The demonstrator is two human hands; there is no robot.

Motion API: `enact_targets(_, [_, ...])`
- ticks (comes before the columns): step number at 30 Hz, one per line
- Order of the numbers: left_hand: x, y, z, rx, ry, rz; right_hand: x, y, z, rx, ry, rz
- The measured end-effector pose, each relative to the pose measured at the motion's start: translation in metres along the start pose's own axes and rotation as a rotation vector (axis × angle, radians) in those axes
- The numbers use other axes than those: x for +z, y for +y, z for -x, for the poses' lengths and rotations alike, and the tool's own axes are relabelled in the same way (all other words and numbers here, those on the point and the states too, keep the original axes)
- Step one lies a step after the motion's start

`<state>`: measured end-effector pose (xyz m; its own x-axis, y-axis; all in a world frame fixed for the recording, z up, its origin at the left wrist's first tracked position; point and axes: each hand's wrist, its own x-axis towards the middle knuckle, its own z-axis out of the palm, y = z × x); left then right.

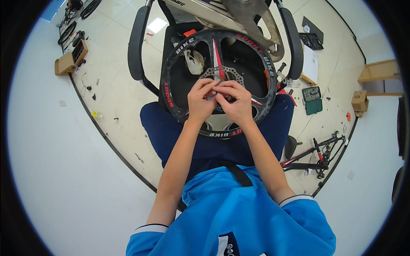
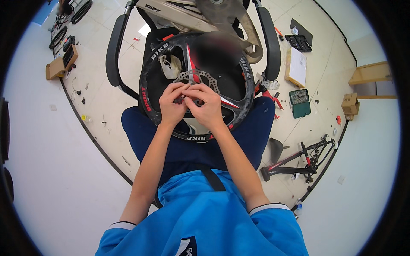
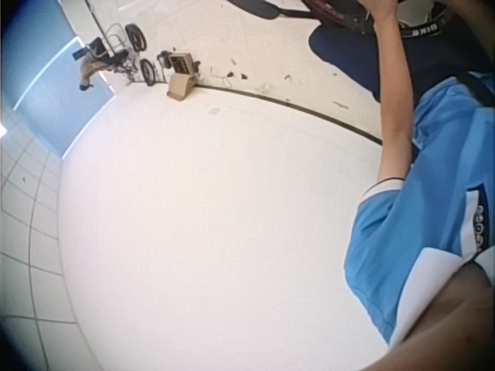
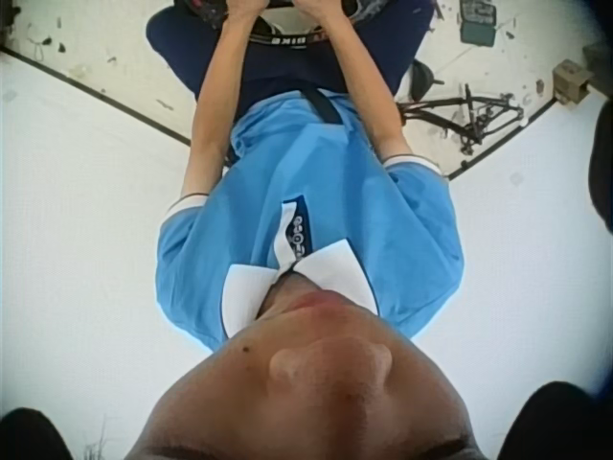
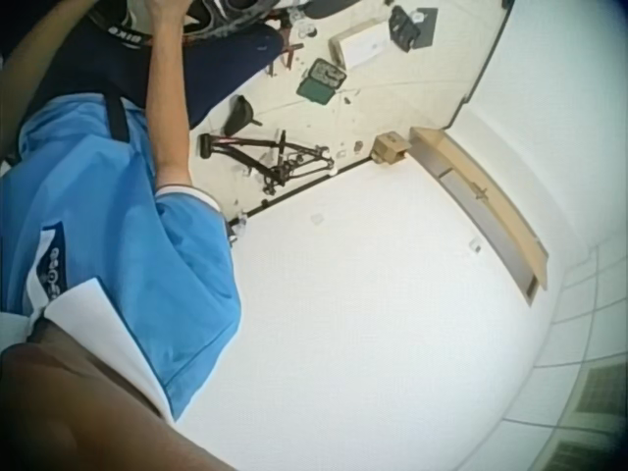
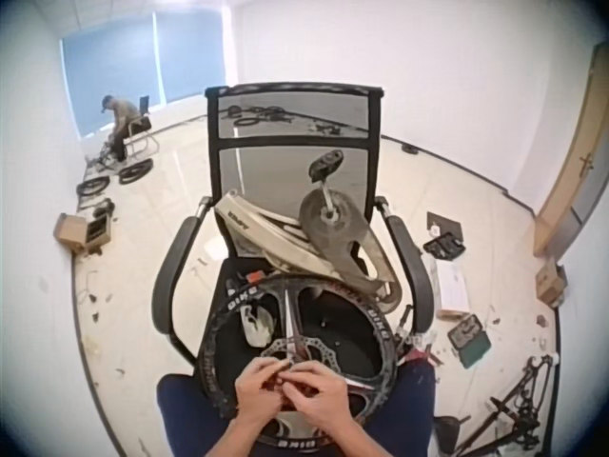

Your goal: The person is seated and working on a bicycle wheel resting on their lap. They are attaching a disc brake rotor to the wheel hub, inserting and tightening multiple bolts by hand to secure the component.

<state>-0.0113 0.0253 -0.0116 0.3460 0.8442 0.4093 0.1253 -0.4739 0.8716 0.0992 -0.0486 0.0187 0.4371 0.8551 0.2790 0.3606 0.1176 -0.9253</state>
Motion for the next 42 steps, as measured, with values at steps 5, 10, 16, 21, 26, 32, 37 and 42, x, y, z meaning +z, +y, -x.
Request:
enact_targets(5, [0.001,-0.021,0.001,0.1,-0.049,-0.018,0.0,0.003,0.004,-0.057,0.048,0.038])
enact_targets(10, [0.007,-0.021,0.004,0.112,0.009,-0.067,0.015,0.0,0.014,0.218,0.23,-0.238])
enact_targets(16, [0.01,-0.01,0.003,0.079,0.05,-0.068,0.022,0.02,0.021,0.128,0.24,-0.324])
enact_targets(21, [-0.002,-0.016,0.0,0.134,-0.095,-0.087,0.01,0.001,0.017,0.099,0.151,-0.046])
enact_targets(26, [-0.001,-0.018,-0.003,0.185,-0.067,-0.106,0.018,0.004,0.017,0.147,0.228,-0.099])
enact_targets(32, [-0.001,-0.017,-0.007,0.13,-0.072,-0.117,0.024,0.01,0.017,0.254,0.305,-0.344])
enact_targets(37, [-0.005,-0.002,-0.008,0.113,-0.097,-0.045,0.022,0.013,0.015,0.161,0.259,-0.319])
enact_targets(42, [-0.003,-0.009,-0.002,0.071,-0.073,-0.003,0.015,0.005,0.016,0.148,0.234,-0.116])
